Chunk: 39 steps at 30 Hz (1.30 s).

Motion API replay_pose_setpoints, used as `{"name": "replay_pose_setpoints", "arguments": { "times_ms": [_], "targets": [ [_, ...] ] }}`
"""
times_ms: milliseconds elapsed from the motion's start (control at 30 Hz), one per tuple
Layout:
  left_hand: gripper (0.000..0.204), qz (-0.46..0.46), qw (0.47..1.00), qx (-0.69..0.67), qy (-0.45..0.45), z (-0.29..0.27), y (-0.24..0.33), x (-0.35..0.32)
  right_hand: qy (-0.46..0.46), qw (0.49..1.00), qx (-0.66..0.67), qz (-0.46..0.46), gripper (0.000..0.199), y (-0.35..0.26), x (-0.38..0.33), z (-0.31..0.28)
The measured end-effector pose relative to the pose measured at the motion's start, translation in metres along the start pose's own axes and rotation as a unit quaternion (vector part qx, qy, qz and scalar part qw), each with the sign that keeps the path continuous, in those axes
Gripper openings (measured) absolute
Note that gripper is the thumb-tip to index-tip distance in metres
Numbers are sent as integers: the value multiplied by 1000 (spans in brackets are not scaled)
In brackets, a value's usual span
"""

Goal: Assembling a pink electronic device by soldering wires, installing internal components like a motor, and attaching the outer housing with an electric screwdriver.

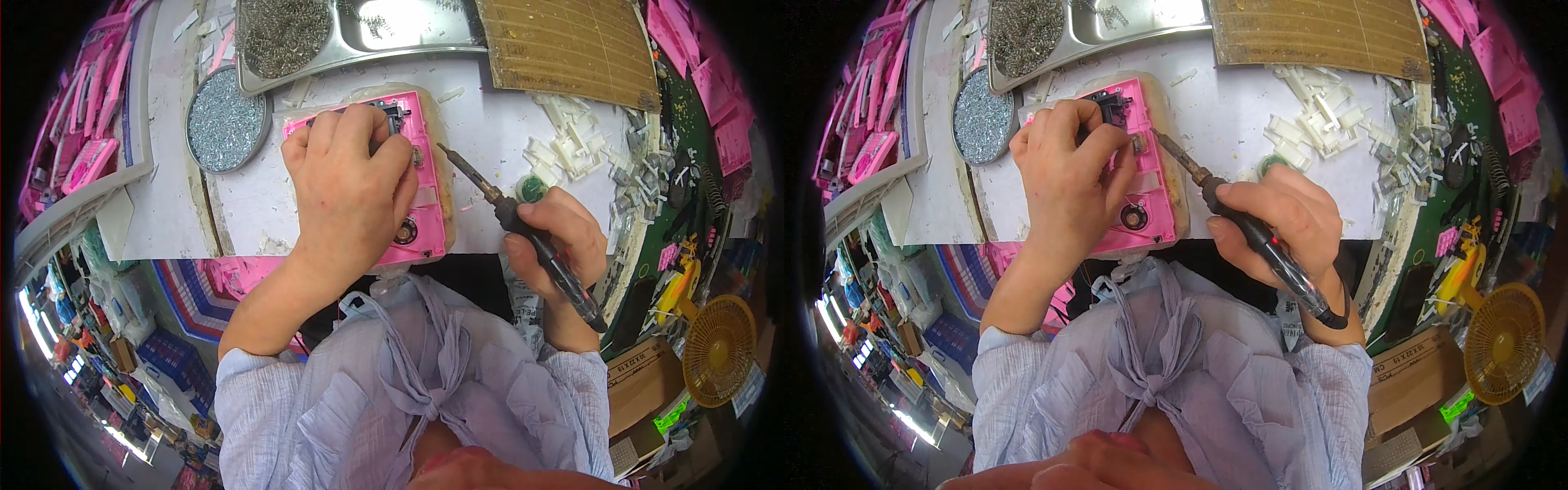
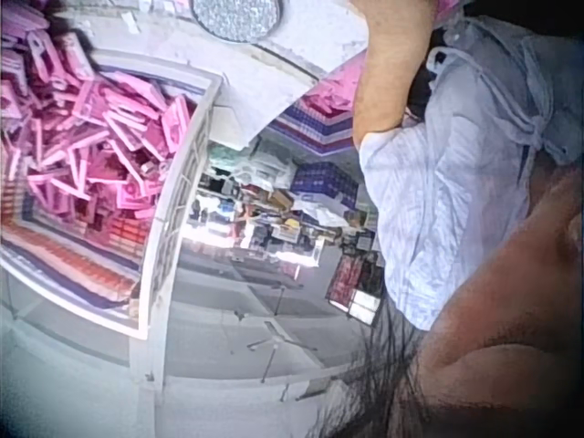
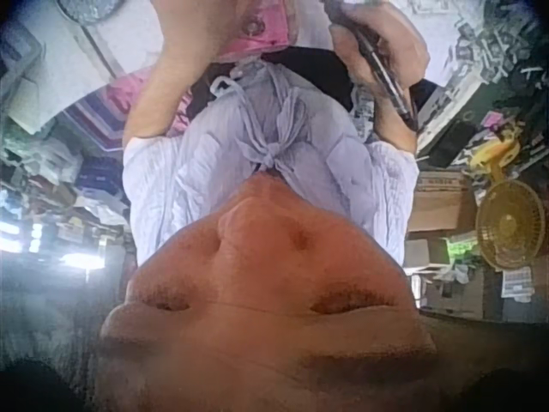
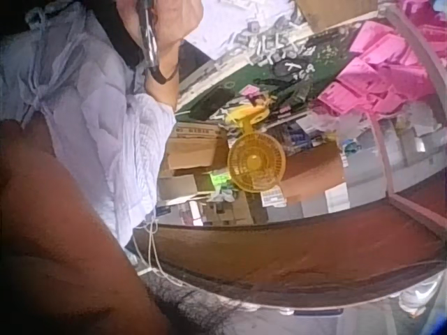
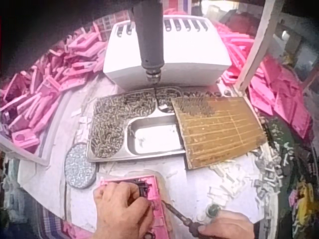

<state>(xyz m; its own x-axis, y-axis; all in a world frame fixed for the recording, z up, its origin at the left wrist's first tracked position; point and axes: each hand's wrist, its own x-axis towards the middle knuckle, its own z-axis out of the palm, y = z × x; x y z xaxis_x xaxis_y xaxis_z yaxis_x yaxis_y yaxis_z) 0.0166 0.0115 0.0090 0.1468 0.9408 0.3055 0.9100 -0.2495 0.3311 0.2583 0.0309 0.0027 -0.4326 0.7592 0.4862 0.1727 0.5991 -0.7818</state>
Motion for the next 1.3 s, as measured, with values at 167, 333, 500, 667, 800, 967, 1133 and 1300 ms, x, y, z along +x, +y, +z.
{"name": "replay_pose_setpoints", "arguments": {
  "times_ms": [167, 333, 500, 667, 800, 967, 1133, 1300],
  "targets": [
    [14, 5, 1000, 13, -3, -2, 2, 1, -3, 1000, -12, 1, 37, -2, 0, -3],
    [13, 11, 1000, 25, -4, -2, 1, 1, -5, 1000, -19, 3, 37, -1, -1, -5],
    [12, 11, 1000, 23, 1, -1, 1, -1, -10, 1000, -25, 0, 36, -1, -2, -5],
    [13, 12, 1000, 17, -1, -2, 1, -1, -12, 1000, -26, -2, 36, -4, 1, -5],
    [13, 13, 1000, 21, 2, -2, 1, -1, -14, 1000, -27, -4, 36, -4, 1, -5],
    [13, 13, 1000, 18, -11, -4, 1, -2, -15, 999, -29, -2, 37, -3, 1, -4],
    [39, -24, 992, -118, 39, -22, -19, -12, -14, 1000, -23, -2, 37, -6, 3, -6],
    [47, -174, 975, -115, -76, -44, -50, -48, -4, 999, -36, 19, 34, -3, -2, -3]
  ]
}}
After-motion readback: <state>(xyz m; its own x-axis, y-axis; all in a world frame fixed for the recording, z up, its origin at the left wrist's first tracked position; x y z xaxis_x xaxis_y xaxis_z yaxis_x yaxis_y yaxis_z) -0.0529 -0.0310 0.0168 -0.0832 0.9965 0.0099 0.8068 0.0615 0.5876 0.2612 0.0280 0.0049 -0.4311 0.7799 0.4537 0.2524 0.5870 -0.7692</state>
